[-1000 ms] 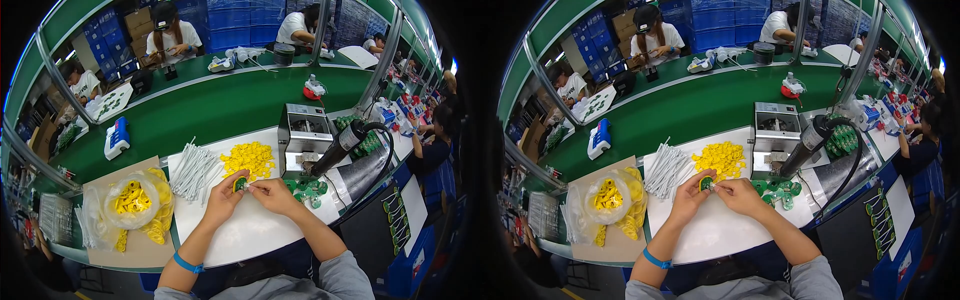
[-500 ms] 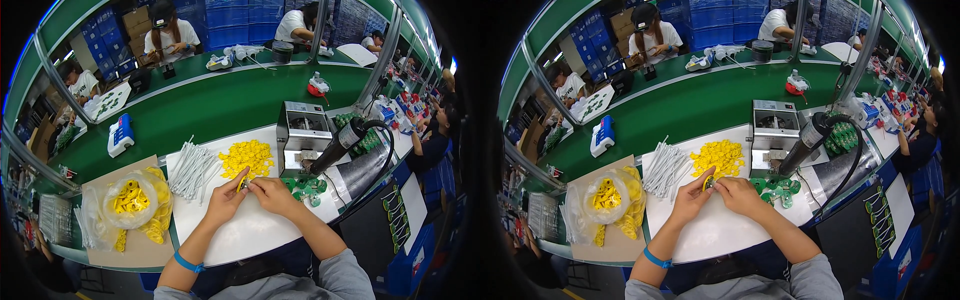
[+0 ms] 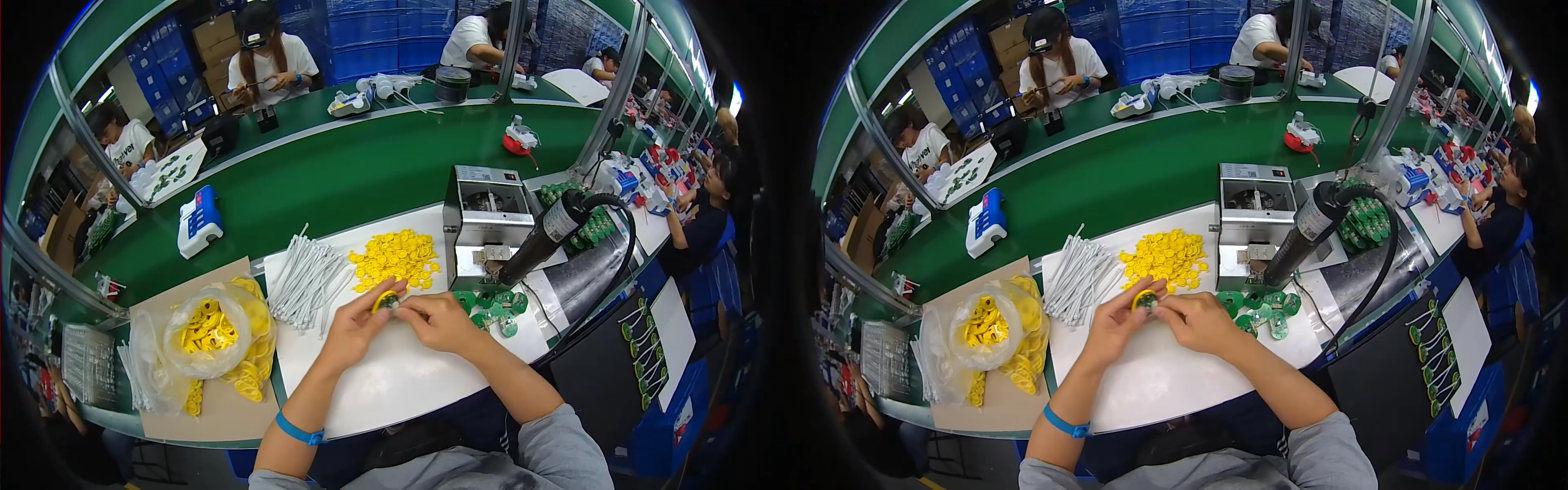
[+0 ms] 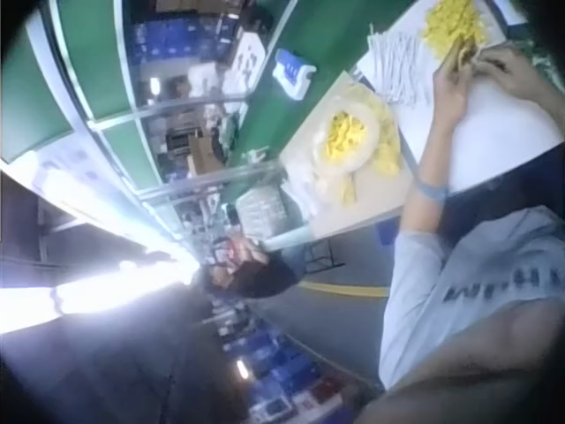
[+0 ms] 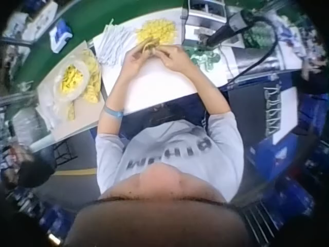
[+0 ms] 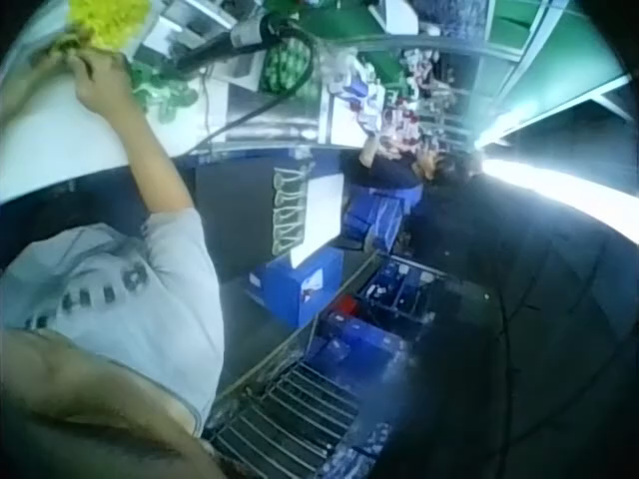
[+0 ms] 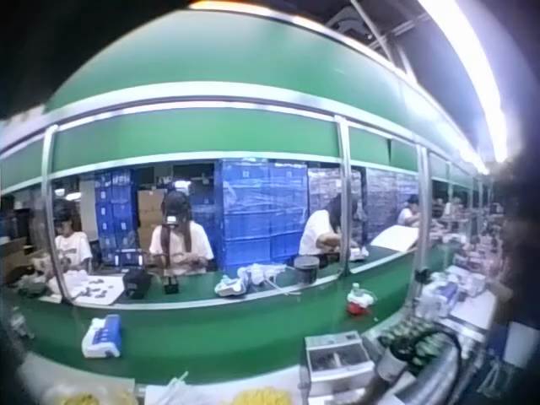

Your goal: The person assembles small yellow plastic parts onto green printed circuit boards using an electric screwdriver to secure them with screws.

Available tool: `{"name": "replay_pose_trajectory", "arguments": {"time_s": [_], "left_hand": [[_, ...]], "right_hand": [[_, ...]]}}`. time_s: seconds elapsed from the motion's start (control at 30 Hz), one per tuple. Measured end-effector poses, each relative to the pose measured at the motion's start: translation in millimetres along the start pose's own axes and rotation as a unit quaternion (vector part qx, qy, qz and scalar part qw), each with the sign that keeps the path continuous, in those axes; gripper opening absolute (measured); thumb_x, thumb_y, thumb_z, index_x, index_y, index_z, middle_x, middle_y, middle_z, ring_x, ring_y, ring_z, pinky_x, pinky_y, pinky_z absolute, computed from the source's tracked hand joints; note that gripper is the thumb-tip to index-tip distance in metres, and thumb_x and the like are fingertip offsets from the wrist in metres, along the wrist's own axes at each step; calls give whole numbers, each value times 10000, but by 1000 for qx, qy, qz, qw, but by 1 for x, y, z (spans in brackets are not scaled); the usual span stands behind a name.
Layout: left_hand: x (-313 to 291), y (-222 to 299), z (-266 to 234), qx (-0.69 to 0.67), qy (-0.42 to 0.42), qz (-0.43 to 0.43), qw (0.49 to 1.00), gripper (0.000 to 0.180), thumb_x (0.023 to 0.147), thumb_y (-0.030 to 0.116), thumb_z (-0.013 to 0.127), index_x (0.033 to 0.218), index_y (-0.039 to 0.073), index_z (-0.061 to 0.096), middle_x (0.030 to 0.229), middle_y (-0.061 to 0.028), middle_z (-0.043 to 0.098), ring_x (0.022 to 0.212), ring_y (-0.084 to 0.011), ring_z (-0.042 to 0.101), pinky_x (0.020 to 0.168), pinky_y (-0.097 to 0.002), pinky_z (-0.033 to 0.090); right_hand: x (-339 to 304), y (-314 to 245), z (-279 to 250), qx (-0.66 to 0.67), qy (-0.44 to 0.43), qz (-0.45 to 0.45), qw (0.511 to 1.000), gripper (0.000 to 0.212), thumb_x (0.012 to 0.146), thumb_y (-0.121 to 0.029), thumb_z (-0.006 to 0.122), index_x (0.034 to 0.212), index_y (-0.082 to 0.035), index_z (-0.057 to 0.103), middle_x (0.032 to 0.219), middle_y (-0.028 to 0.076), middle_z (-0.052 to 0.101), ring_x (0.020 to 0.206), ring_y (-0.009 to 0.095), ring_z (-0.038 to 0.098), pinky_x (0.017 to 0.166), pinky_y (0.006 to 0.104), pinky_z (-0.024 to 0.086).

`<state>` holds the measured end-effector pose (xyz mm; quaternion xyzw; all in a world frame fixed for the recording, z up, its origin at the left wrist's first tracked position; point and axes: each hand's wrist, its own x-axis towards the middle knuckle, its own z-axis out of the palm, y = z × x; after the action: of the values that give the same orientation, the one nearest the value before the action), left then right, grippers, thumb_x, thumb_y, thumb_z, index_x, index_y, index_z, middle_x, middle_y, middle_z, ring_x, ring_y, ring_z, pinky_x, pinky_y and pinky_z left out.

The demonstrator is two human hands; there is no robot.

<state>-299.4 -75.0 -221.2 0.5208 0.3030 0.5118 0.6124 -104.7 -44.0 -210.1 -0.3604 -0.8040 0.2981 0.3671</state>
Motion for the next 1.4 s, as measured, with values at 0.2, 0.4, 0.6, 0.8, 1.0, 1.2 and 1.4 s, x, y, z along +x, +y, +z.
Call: {"name": "replay_pose_trajectory", "arguments": {"time_s": [0.2,0.4,0.6,0.8,1.0,1.2,1.4], "left_hand": [[0,-2,-7,-259,-50,-75,962,550,1001,146,505,1503,-33,369,1285,-243,626,1280,-327,556,1130,-437,366],[-3,-15,-26,-238,-90,-92,963,479,976,189,560,1387,-51,503,1338,-220,587,1310,-330,512,1149,-432,341],[-3,-25,-60,-252,213,50,943,355,980,142,613,1307,27,541,1342,-155,588,1273,-236,525,1125,-405,374],[-25,-12,-66,-224,164,16,961,171,957,36,627,1085,63,517,1175,-98,624,968,-192,654,813,-306,574],[-58,14,-71,-215,47,24,975,632,929,339,714,1415,46,435,1425,-181,510,1269,-262,531,1030,-424,469],[-66,23,-61,-167,-70,-40,983,783,927,570,620,1402,-31,456,1339,-211,572,1136,-257,606,910,-350,492],[-75,46,-15,-18,-220,-159,962,448,949,242,676,1273,-59,603,1087,-153,701,788,-100,558,715,-218,445]], "right_hand": [[9,-15,-8,36,-140,132,981,265,827,-273,803,763,-22,749,569,78,646,509,166,648,547,295,508],[9,-7,-9,-11,-220,176,960,289,808,-346,819,783,-63,762,535,63,621,522,199,656,559,306,513],[19,-14,14,-200,227,-175,937,428,732,-226,855,1091,-67,686,1227,129,672,1109,305,643,908,401,480],[15,-35,60,-91,147,-128,976,371,846,-170,770,1164,-33,635,1027,146,676,862,294,683,724,384,549],[-8,-107,60,9,122,-103,987,288,878,-119,752,1133,-25,658,924,122,696,616,192,634,560,304,511],[-128,-150,-20,-26,498,-94,861,281,921,-44,670,1154,-12,516,911,126,663,657,154,653,561,268,542],[-247,-59,-188,24,621,183,761,247,985,-57,606,1198,42,531,951,117,665,693,137,646,613,244,522]]}}
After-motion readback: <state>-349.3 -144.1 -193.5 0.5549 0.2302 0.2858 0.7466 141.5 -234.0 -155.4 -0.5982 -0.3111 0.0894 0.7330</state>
